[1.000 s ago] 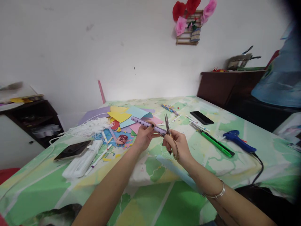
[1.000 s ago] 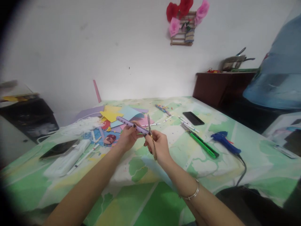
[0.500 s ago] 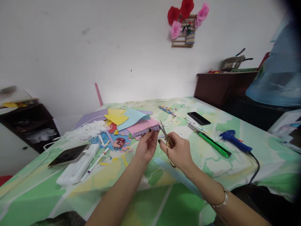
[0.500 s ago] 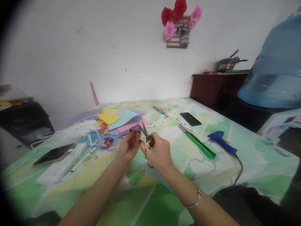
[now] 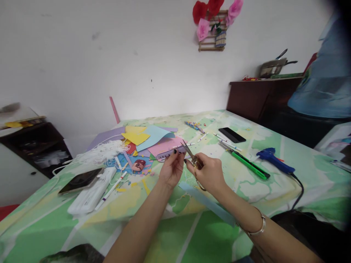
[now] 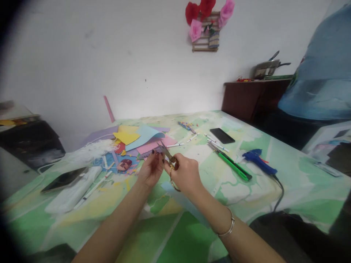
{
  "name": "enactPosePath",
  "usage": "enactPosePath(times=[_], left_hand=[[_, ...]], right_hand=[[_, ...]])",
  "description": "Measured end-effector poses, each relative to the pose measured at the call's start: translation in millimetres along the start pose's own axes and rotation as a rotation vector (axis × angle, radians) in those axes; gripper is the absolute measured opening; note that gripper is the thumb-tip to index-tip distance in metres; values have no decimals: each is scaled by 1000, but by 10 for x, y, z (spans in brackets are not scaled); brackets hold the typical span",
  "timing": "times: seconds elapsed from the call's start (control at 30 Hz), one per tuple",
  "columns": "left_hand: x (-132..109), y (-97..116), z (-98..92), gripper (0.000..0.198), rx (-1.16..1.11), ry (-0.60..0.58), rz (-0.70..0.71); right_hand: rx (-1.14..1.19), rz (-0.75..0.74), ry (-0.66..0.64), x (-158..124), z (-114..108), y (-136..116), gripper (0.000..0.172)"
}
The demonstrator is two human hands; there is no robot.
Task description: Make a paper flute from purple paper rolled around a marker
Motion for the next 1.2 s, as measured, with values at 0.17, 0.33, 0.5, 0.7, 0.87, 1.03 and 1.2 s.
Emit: enactPosePath(times=[0.17, 0.33, 0.5, 0.7, 0.87, 1.03, 1.2], left_hand=[[29, -26, -20, 23, 25, -14, -7], [43, -2, -11, 16, 80, -42, 6], [44, -15, 15, 14, 110, -54, -26], [40, -51, 17, 18, 53, -68, -49], [11, -11, 127, 16, 83, -196, -19], [-5, -14, 77, 24, 34, -135, -22], [-22, -66, 56, 30, -9, -94, -44]], right_hand=[[-54, -31, 40, -19, -35, 0, 27], [-75, -53, 46, -20, -41, 29, 28], [-96, -75, 46, -8, -51, 63, 28], [-80, -72, 27, 9, -52, 95, 29], [1, 13, -11, 9, -34, 159, 37], [64, 16, -15, 1, -59, 137, 30], [45, -12, -7, -11, -71, 108, 26]])
Point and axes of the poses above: each hand's wrist, its own x-axis towards the middle knuckle, its own z-axis out of the palm, y = z × x, the point moved 10 cm from there along x, towards the middle knuckle, and after that the axes turned 10 degrees about -y, right-handed, at the moved point
